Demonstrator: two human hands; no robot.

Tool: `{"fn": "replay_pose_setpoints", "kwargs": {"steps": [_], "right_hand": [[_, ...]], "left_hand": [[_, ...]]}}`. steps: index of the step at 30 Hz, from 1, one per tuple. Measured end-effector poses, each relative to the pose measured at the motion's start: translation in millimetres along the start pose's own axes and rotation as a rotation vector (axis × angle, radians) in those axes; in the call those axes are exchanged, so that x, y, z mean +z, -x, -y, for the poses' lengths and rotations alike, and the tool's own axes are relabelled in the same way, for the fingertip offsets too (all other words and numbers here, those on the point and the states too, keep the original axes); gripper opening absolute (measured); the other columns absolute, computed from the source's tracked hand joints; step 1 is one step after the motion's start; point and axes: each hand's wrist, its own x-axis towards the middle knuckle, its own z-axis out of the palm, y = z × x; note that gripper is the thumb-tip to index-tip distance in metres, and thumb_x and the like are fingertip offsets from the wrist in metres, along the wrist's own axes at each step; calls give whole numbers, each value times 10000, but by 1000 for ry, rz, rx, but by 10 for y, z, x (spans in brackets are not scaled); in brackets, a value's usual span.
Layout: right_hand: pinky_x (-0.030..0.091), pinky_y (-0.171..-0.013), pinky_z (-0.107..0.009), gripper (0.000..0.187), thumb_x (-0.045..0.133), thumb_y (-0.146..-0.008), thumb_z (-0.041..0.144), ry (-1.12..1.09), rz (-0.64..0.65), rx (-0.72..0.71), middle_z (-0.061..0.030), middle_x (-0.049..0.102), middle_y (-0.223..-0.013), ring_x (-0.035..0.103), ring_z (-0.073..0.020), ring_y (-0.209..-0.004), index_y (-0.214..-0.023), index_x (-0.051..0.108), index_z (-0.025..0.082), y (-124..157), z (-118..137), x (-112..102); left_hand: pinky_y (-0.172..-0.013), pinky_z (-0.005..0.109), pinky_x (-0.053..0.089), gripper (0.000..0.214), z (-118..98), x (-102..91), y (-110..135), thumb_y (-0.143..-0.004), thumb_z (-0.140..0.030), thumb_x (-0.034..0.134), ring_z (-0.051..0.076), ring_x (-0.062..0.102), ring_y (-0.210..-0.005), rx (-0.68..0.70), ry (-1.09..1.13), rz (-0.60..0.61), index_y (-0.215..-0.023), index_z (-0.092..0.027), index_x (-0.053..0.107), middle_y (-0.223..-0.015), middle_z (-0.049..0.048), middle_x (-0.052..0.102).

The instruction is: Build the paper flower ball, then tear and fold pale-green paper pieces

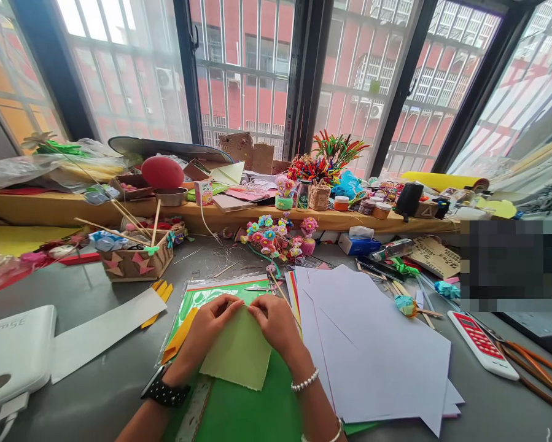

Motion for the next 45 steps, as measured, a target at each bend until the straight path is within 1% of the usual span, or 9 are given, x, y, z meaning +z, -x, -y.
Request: {"fn": "replay_pose_setpoints", "kwargs": {"steps": [5,9,16,22,27,29,36,42,45], "right_hand": [[416,-592,-262,159,509,-735,233,-3,-137,66,-44,645,-670,568,-174,-626,-687,649,175,-12,-102,-95],[430,-619,-272,237,433,-791,284,-17,-263,110,-59,639,-710,576,-176,-665,-760,634,162,-24,-124,-155],[439,-628,-260,158,510,-757,262,-56,13,16,-34,638,-710,568,-157,-676,-715,631,170,-15,12,-25],[441,-618,-244,153,505,-761,239,-70,-23,47,-39,631,-712,561,-149,-671,-706,621,155,-14,-12,-113],[428,-615,-243,148,518,-767,256,-8,42,-23,-31,635,-726,559,-150,-692,-723,632,173,5,18,-87],[420,-613,-250,151,518,-771,259,37,49,-47,-31,635,-720,553,-152,-688,-725,636,175,13,27,-61],[414,-638,-269,110,538,-758,202,127,54,-82,-31,638,-723,536,-161,-707,-729,641,178,3,11,-67],[412,-627,-273,125,531,-765,207,153,26,-67,-30,635,-701,530,-162,-688,-714,643,184,6,14,-109],[415,-643,-269,117,532,-765,201,138,48,-91,-26,633,-713,535,-159,-705,-732,642,184,12,24,-84]], "left_hand": [[-537,220,370,263,45,-87,-20,-697,-424,515,152,515,-605,-44,-30,-160,-700,-174,597,-633,-5,595],[-533,219,376,272,43,-85,-9,-709,-426,496,146,513,-592,-36,-55,-174,-707,-171,590,-623,-9,589],[-635,262,438,237,-10,9,18,-727,-366,479,177,577,-690,53,-43,-60,-697,-181,624,-714,26,654],[-675,294,480,303,85,-126,-43,-755,-400,446,181,611,-709,21,66,-336,-800,-150,611,-729,46,654],[-660,269,462,196,18,-70,-19,-734,-344,510,173,602,-728,199,-202,72,-769,-189,626,-777,26,663],[-624,260,453,214,-11,-55,-5,-761,-331,472,166,596,-685,228,-272,115,-739,-188,630,-724,22,659],[-602,226,441,165,36,-182,-27,-763,-258,482,140,586,-651,349,-369,143,-744,-188,630,-705,12,653],[-612,230,453,149,87,-236,-46,-765,-258,483,143,592,-682,363,-330,-65,-771,-185,613,-761,23,649],[-600,223,463,167,72,-196,-35,-765,-280,483,135,592,-669,351,-259,25,-814,-183,609,-781,26,642]]}}
